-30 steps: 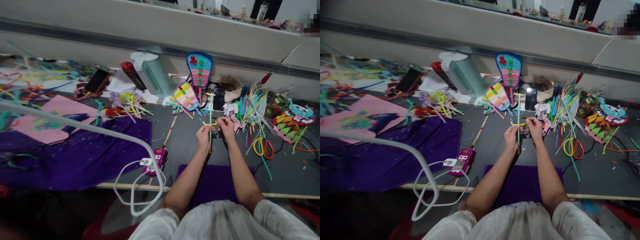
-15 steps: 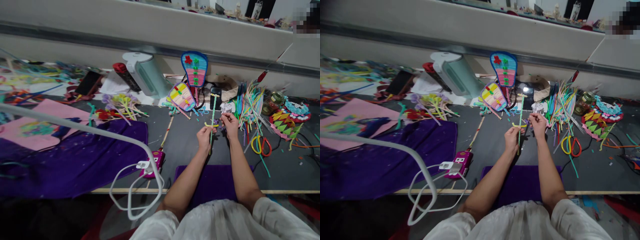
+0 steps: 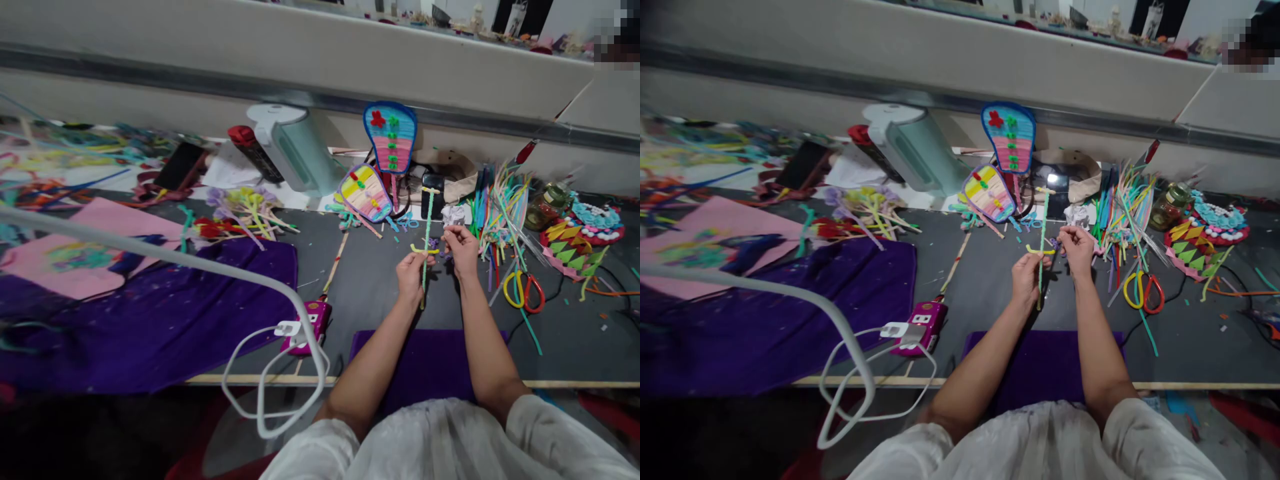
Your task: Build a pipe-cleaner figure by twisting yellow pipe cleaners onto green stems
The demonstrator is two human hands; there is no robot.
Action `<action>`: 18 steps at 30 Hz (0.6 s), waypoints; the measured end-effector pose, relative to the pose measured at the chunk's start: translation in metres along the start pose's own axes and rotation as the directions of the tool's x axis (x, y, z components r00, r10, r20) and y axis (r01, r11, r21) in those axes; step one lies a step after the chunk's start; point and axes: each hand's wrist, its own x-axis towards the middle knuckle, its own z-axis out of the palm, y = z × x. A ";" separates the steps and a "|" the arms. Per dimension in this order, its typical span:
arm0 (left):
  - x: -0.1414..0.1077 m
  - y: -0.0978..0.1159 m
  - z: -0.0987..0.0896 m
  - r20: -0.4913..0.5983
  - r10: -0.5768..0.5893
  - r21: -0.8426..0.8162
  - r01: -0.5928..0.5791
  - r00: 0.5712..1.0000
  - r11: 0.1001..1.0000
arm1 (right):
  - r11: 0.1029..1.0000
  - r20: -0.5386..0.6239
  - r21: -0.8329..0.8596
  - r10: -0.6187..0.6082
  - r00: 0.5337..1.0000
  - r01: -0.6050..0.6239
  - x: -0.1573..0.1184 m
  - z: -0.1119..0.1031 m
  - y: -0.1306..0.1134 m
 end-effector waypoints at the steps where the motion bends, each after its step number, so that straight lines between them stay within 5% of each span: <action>1: 0.000 0.000 0.000 0.001 -0.001 -0.001 0.001 1.000 1.000 | 1.000 -0.001 0.001 0.005 1.000 -0.005 0.000 0.000 0.000; 18: 0.006 -0.002 -0.004 -0.030 -0.004 -0.008 0.004 1.000 1.000 | 0.998 -0.065 -0.017 0.065 0.996 -0.067 -0.002 -0.002 0.001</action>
